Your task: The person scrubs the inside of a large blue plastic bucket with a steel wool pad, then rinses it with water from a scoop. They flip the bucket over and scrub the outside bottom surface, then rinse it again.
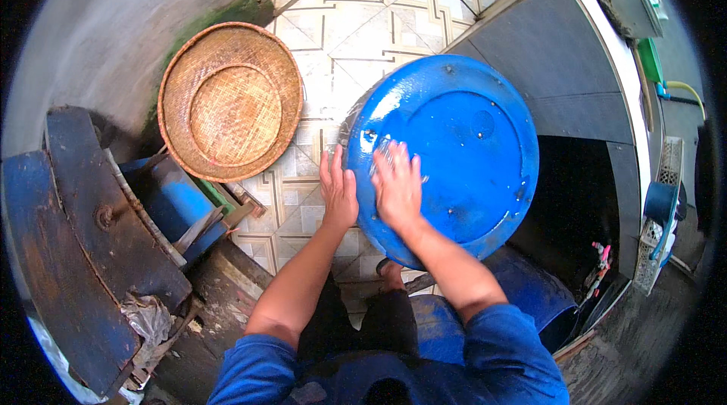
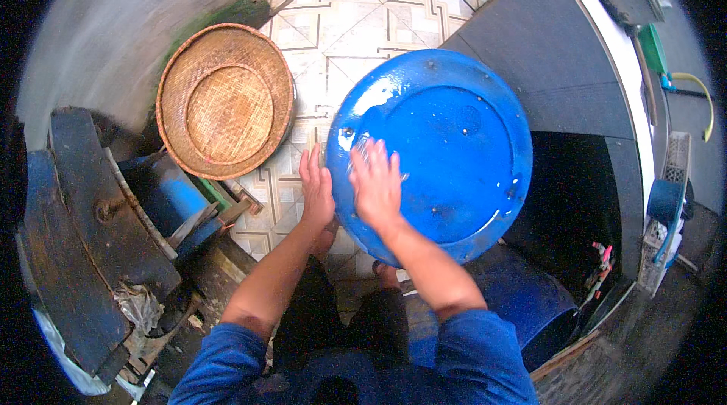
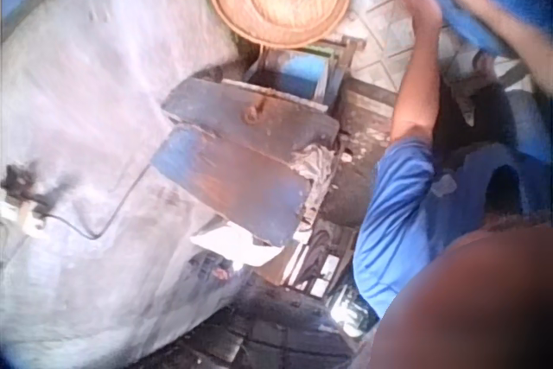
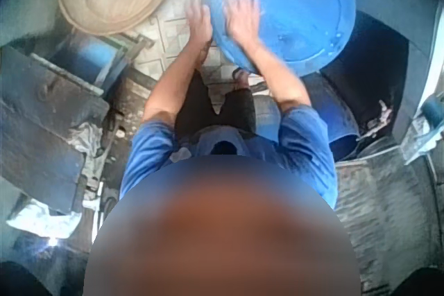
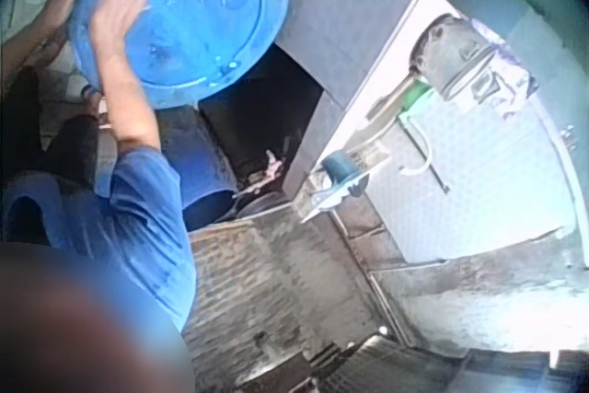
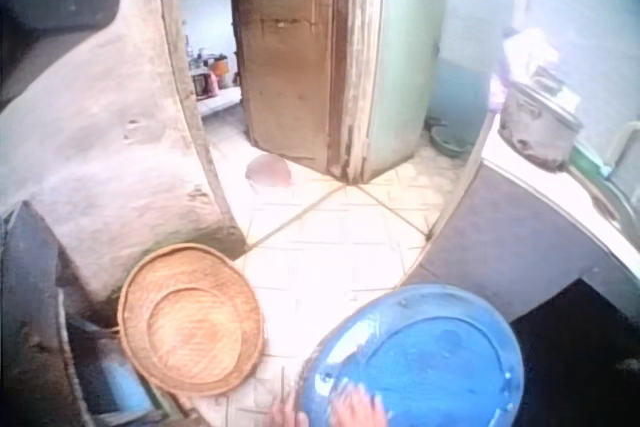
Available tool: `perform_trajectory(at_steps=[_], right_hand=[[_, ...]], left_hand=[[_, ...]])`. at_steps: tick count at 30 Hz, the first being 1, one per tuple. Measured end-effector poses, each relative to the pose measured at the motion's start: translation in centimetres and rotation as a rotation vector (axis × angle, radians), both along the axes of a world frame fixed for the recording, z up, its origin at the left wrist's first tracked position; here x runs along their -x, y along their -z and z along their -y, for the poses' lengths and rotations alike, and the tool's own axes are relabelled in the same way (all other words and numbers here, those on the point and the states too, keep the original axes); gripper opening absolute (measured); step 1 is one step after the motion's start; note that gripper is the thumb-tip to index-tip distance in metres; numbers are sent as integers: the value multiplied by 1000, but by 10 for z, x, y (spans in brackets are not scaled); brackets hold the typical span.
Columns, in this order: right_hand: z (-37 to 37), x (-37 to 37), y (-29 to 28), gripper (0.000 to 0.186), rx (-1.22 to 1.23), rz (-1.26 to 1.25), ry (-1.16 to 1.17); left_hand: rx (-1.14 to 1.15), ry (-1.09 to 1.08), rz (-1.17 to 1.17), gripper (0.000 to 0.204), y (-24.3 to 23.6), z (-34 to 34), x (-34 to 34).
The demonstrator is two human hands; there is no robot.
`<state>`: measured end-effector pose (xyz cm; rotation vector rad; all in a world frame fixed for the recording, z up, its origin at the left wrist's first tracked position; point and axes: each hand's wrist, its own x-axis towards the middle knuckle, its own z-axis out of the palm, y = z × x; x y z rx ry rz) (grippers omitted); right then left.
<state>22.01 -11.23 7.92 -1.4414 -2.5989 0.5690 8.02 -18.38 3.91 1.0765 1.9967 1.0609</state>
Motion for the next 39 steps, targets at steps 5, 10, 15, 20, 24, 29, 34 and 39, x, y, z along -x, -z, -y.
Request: perform_trajectory(at_steps=[5, 10, 15, 20, 24, 29, 34, 39], right_hand=[[112, -67, 0, 49, 106, 39, -299], [124, -167, -14, 53, 239, 259, 140], [57, -219, 0, 56, -61, 212, 846], [73, -97, 6, 70, 79, 260, 259], [73, -107, 2, 69, 78, 252, 83], [13, -215, 1, 56, 14, 208, 671], [74, -143, -18, 56, 100, 304, 296], [87, -162, -14, 65, 213, 298, 248]], left_hand=[[198, -23, -15, 61, 9, -19, -13], [266, -67, -209, 59, 0, -21, -27], [298, -133, -309, 56, -3, -25, -38], [296, -125, -406, 57, -2, -24, -37], [243, -88, -446, 57, 0, -25, -33], [273, -100, -410, 57, 0, -24, -36], [271, -102, -427, 57, 1, -25, -35], [245, -72, -437, 58, 2, -24, -32]])
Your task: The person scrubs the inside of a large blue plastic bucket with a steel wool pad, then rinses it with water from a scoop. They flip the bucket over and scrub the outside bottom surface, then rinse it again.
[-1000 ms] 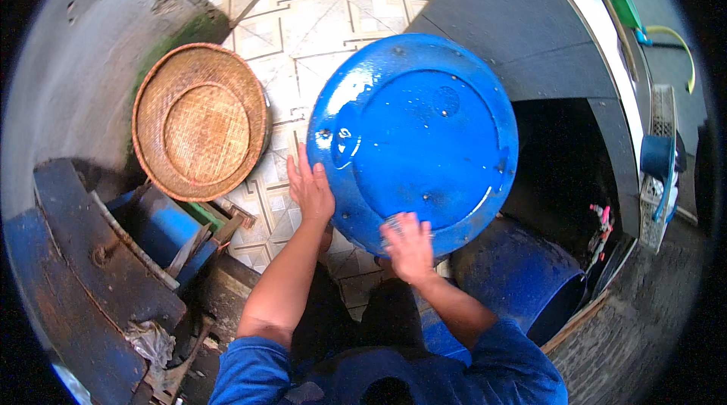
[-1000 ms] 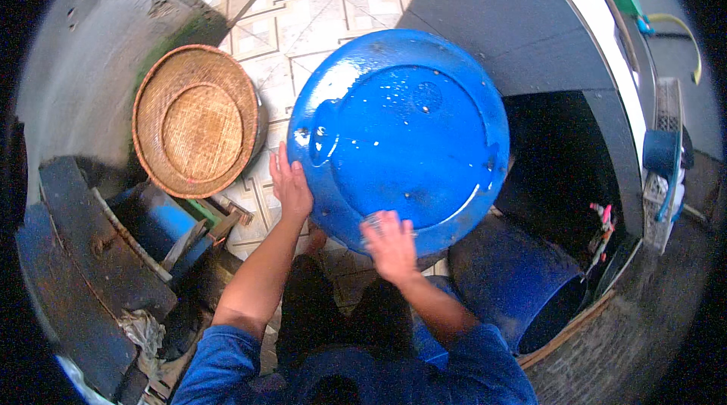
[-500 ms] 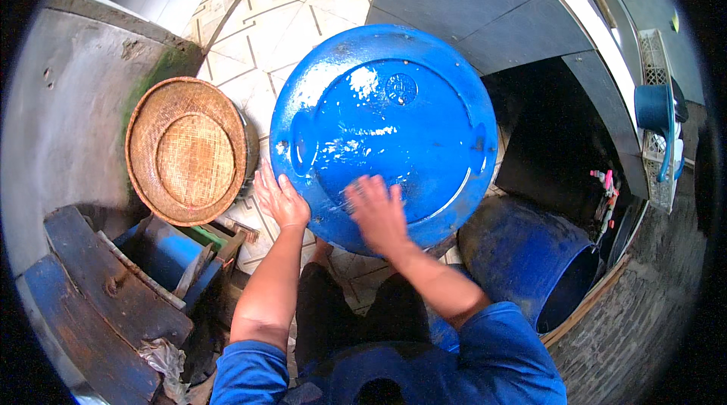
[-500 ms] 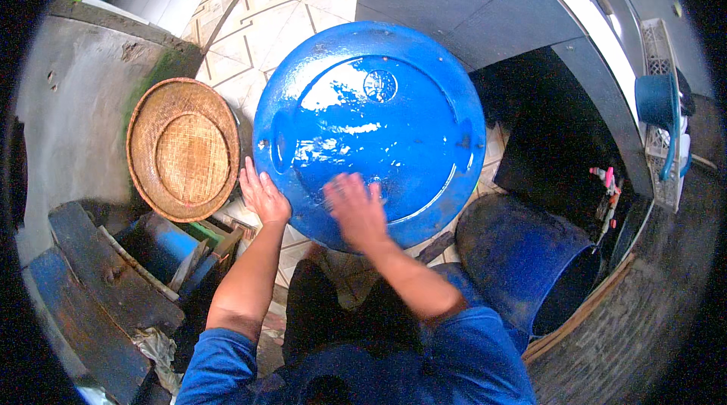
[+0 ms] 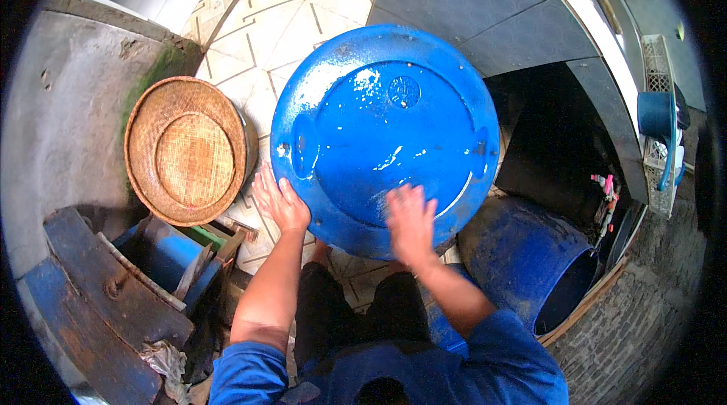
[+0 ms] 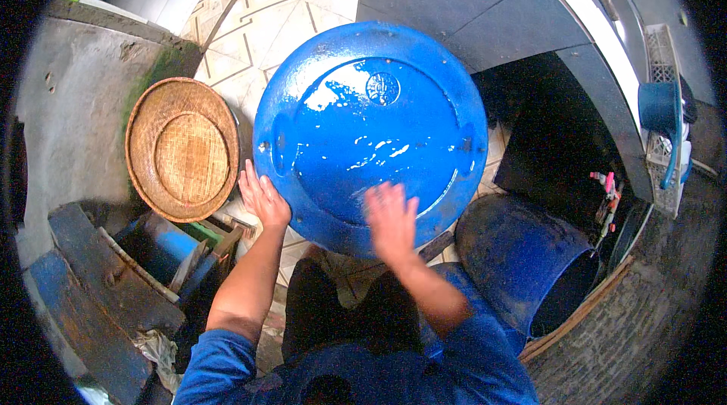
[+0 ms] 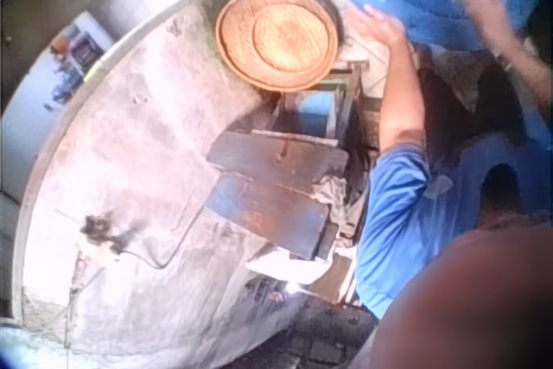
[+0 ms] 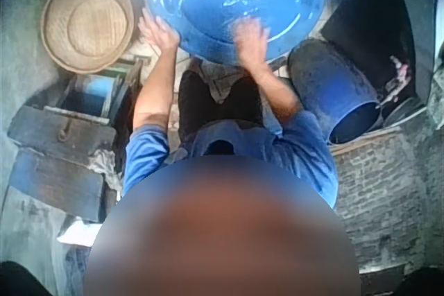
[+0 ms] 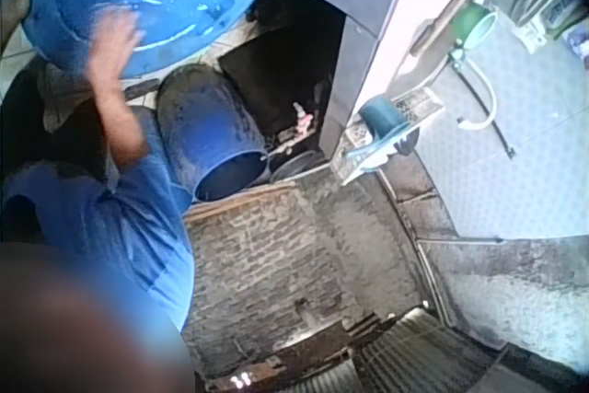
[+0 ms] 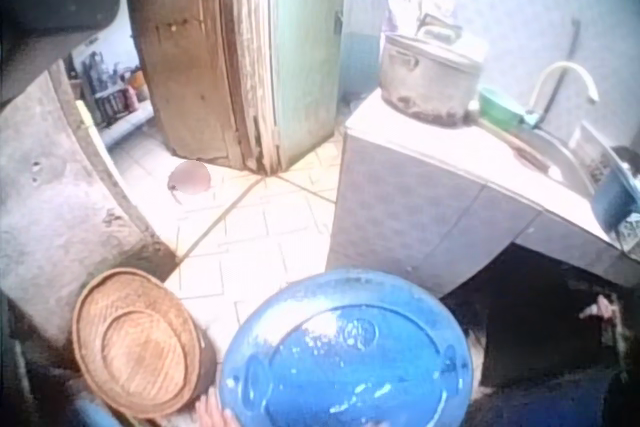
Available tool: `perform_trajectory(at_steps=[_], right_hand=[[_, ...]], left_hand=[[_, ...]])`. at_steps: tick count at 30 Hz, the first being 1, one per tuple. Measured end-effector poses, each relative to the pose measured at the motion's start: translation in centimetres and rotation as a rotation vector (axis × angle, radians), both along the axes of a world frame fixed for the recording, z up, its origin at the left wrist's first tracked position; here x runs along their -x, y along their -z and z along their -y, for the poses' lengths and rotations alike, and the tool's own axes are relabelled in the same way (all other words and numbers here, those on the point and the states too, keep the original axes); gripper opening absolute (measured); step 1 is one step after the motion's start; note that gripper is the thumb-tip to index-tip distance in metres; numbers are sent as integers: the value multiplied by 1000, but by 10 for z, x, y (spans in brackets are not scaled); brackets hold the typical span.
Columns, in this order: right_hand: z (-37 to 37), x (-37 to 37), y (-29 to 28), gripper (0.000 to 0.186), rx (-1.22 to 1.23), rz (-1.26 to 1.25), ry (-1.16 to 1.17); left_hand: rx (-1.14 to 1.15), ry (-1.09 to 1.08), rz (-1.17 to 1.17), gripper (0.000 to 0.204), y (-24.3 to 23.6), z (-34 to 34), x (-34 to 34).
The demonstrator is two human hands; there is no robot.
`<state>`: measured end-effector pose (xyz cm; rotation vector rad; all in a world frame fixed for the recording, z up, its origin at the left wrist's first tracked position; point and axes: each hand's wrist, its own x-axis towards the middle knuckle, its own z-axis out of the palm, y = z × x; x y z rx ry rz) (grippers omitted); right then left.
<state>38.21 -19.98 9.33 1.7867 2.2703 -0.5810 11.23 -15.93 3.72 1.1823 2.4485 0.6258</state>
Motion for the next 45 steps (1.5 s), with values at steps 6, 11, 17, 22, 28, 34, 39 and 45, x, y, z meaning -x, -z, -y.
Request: perform_trajectory(at_steps=[6, 11, 17, 22, 28, 34, 39, 45], right_hand=[[-104, -22, 25, 59, -363, 55, 569], [-94, 98, 16, 59, -75, -418, -337], [-219, 16, 53, 59, -649, 25, -64], [-272, -48, 50, 51, -571, -13, 705], [-236, 70, 44, 45, -433, -402, -21], [-265, 1, 33, 27, -843, -241, 375], [-272, 17, 40, 26, -733, -275, 274], [-288, 4, 10, 15, -666, -274, 334]], left_hand=[[28, -33, 19, 58, 0, 3, -4], [-15, -4, 8, 58, 2, 2, 0], [-33, 29, -15, 58, 1, 2, 0], [19, 18, -14, 57, -3, 1, -4], [22, 26, -42, 56, -1, 0, 0], [16, 24, -15, 56, 1, 2, 0], [31, 15, 1, 57, 0, 0, 1], [35, 18, -13, 56, 0, 1, 1]])
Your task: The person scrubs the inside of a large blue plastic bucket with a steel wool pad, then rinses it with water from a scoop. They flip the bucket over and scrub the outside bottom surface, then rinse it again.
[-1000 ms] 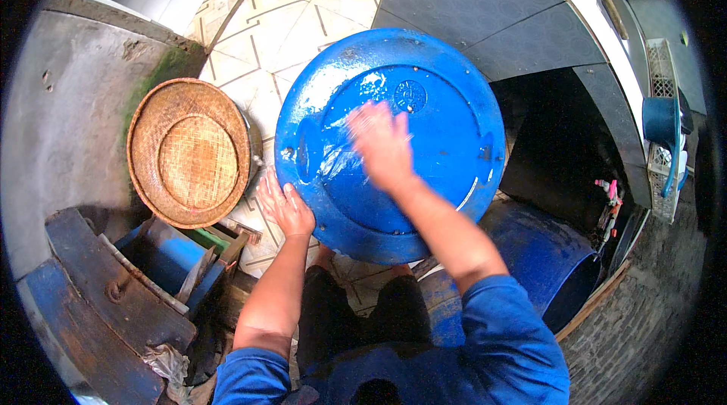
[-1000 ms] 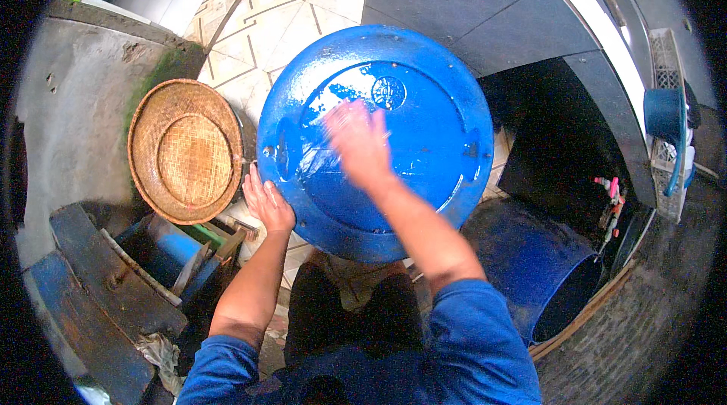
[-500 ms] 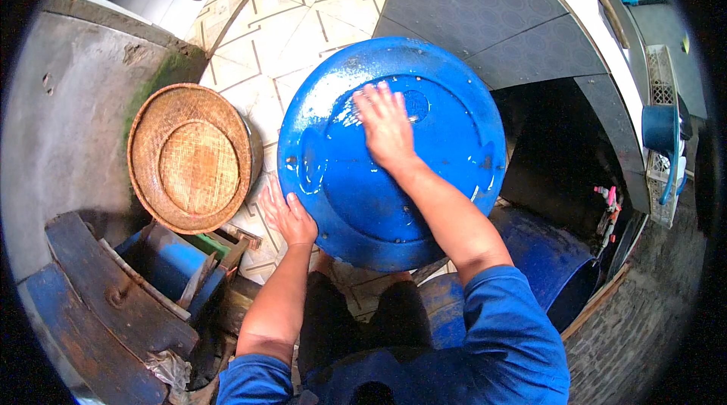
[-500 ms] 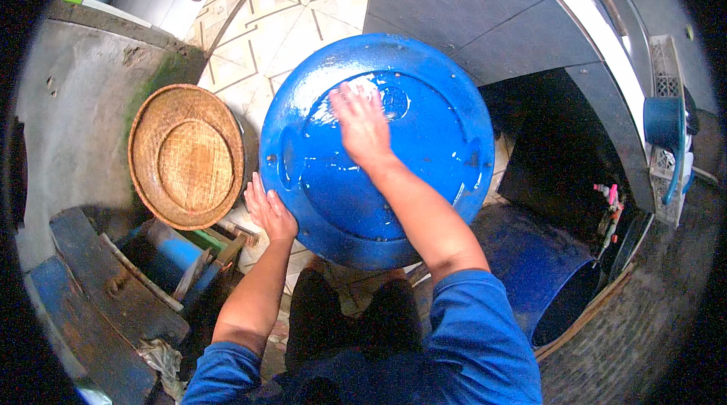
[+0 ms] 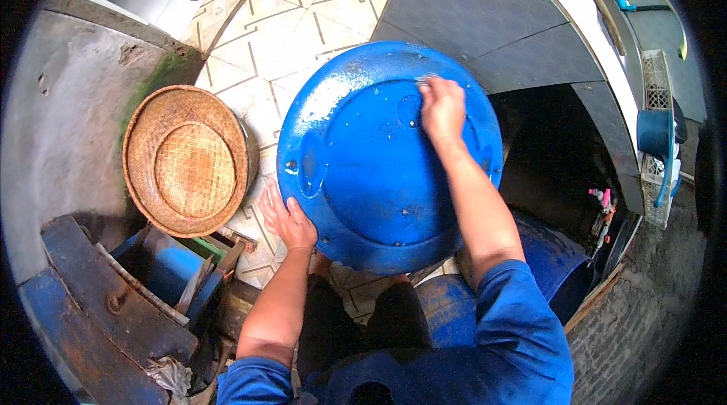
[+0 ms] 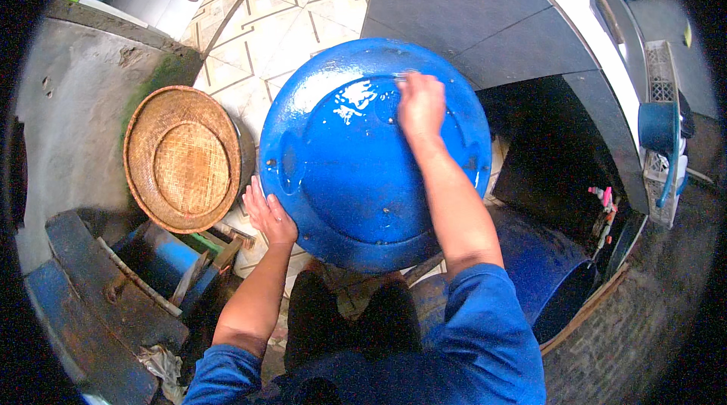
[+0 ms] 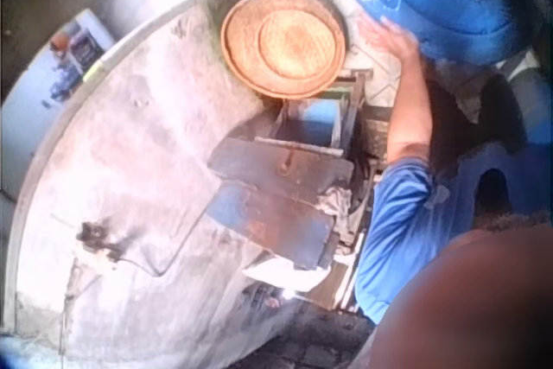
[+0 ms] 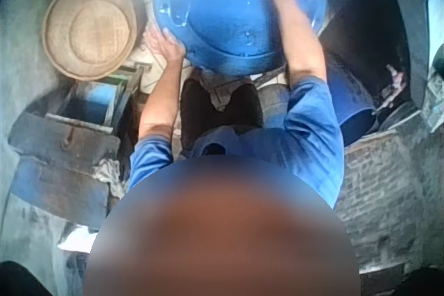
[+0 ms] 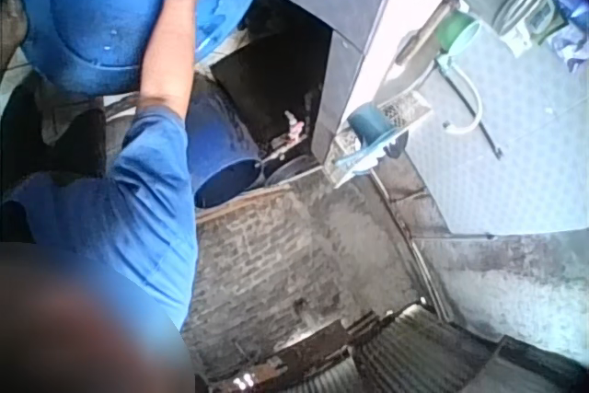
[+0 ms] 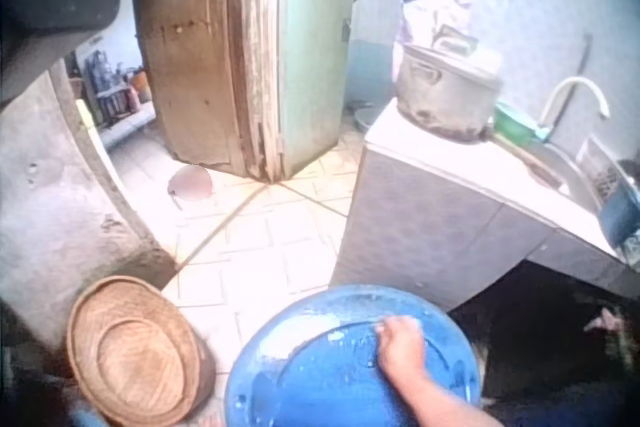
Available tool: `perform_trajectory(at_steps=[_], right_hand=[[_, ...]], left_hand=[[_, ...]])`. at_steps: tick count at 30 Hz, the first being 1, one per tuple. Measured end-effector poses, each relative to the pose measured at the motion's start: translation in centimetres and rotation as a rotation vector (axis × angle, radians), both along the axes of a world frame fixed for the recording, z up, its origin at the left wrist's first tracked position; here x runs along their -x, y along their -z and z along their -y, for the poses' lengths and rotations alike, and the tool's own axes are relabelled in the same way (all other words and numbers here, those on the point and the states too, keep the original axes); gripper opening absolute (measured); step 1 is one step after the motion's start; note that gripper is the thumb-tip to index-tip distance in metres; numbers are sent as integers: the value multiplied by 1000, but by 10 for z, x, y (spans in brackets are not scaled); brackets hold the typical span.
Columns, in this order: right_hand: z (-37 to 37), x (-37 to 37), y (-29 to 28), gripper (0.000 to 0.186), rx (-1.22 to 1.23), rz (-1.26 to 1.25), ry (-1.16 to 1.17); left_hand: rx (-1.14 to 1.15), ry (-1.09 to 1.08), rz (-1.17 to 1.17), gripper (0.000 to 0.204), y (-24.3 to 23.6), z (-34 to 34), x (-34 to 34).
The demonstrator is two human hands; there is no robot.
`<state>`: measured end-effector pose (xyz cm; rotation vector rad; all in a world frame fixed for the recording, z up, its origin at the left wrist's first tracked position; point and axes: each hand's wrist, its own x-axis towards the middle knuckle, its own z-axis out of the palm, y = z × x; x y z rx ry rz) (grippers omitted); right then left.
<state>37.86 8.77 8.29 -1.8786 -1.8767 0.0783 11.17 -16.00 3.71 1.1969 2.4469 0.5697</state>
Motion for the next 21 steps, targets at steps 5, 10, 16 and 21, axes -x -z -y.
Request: perform_trajectory(at_steps=[5, 10, 16, 21], right_hand=[[-6, -6, 24, 16, 72, -62, 92], [34, 97, 43, 22, -15, -127, -273], [221, 134, 1, 29, 248, -113, -547], [268, 1, 7, 28, 512, 380, -383]], left_hand=[[-42, 17, -22, 56, 0, 1, 0], [12, -10, -14, 57, 1, 0, -2], [-67, -14, -10, 62, 8, -1, 2], [-72, -5, -14, 61, 10, 1, 2]])
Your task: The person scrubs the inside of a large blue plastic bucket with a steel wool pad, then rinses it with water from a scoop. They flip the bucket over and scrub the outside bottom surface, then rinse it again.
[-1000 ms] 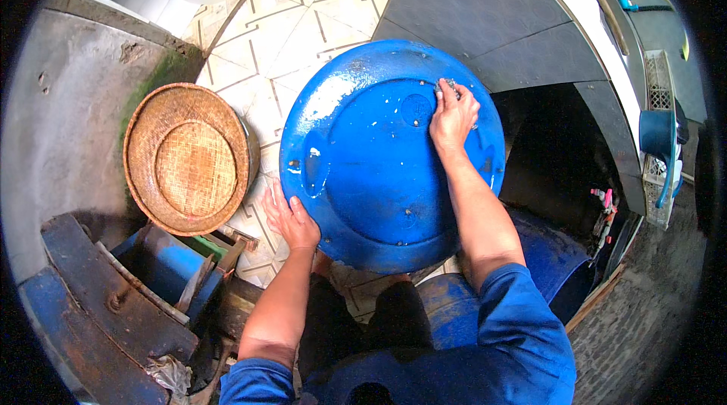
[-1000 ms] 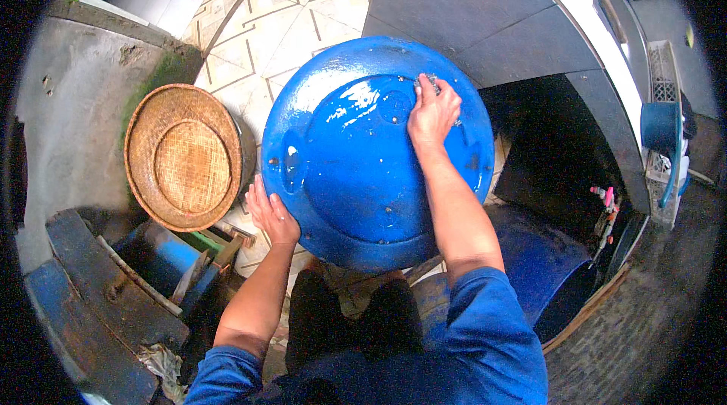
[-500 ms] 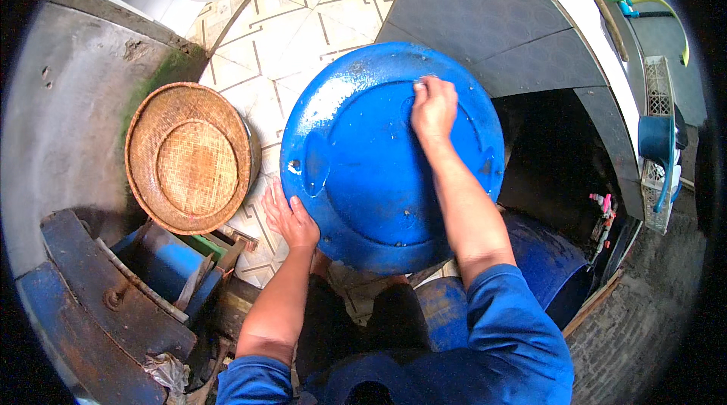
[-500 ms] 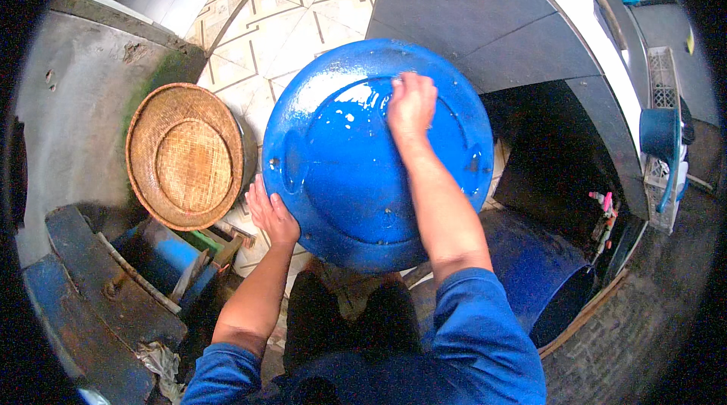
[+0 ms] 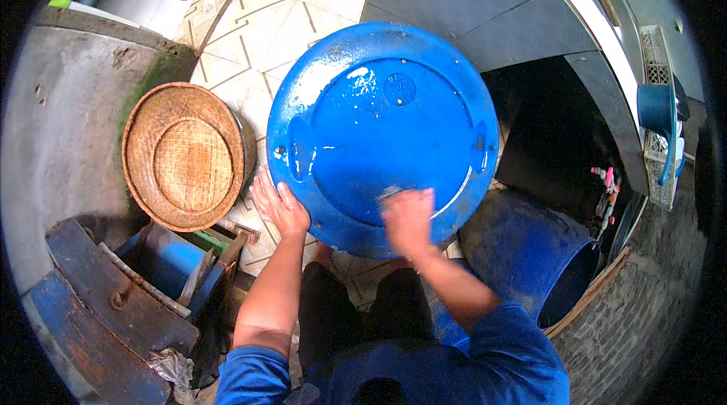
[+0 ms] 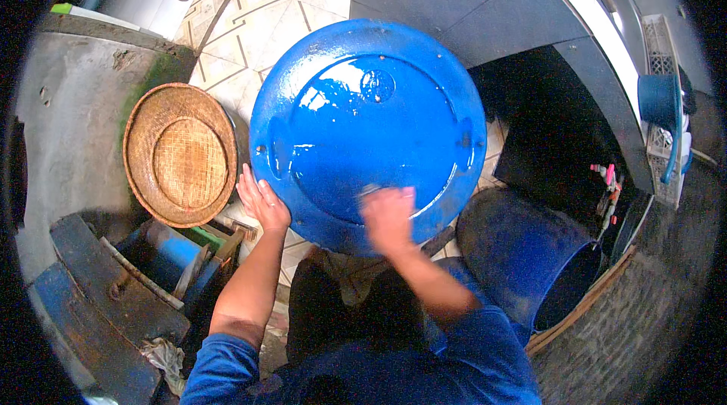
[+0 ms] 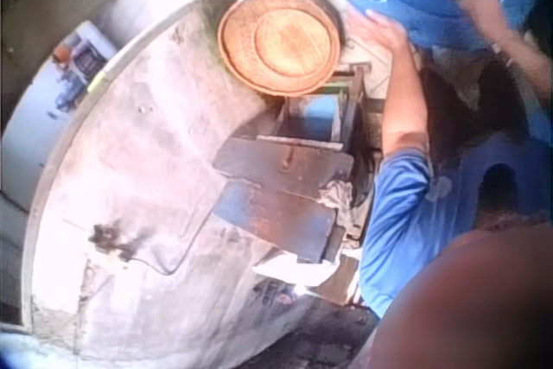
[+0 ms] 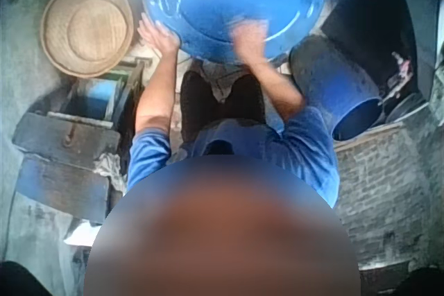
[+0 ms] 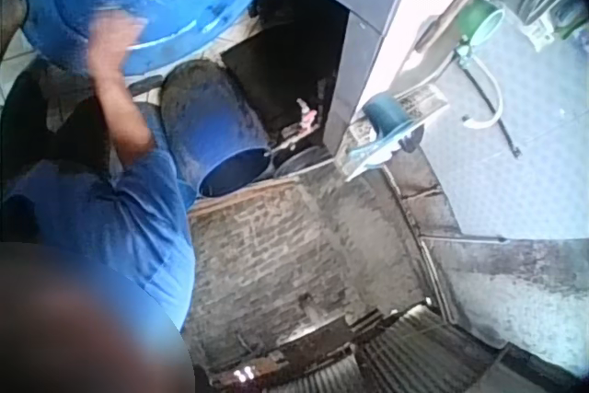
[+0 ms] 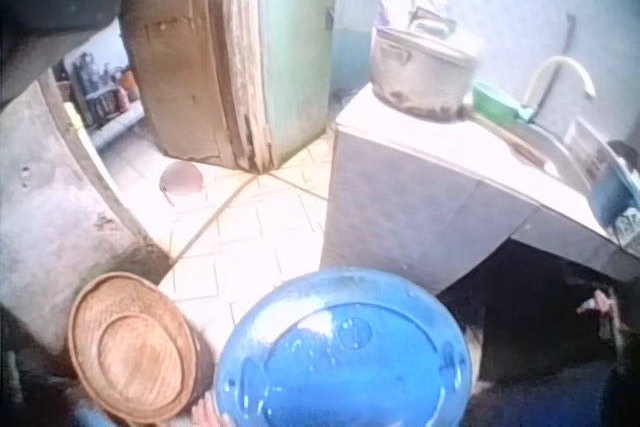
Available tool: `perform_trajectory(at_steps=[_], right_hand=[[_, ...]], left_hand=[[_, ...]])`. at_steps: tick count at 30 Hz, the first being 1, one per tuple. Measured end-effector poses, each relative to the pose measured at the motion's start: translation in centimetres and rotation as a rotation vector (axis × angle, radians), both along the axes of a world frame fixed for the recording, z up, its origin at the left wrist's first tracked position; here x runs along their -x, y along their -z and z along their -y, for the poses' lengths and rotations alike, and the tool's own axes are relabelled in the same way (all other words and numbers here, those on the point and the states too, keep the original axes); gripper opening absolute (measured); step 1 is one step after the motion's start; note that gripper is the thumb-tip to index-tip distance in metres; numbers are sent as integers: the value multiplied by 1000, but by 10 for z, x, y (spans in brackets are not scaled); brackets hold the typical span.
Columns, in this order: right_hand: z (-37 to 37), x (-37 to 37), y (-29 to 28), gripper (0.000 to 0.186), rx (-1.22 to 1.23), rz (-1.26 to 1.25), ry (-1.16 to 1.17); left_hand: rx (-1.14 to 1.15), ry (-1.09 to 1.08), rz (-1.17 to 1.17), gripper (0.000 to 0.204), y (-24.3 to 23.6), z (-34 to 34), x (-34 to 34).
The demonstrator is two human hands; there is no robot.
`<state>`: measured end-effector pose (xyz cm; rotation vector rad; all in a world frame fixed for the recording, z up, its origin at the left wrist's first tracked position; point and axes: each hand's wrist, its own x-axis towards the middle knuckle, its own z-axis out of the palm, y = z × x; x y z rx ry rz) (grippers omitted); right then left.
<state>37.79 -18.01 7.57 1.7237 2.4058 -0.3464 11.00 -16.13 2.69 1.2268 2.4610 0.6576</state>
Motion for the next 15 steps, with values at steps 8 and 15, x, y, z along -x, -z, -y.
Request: perform_trajectory(at_steps=[8, 15], right_hand=[[-20, 7, 4, 28, -85, -152, 362], [5, -32, -17, 17, -108, -162, 99]], left_hand=[[24, -14, -42, 58, -5, -3, -5], [13, 23, -8, 59, -6, -3, -1]])
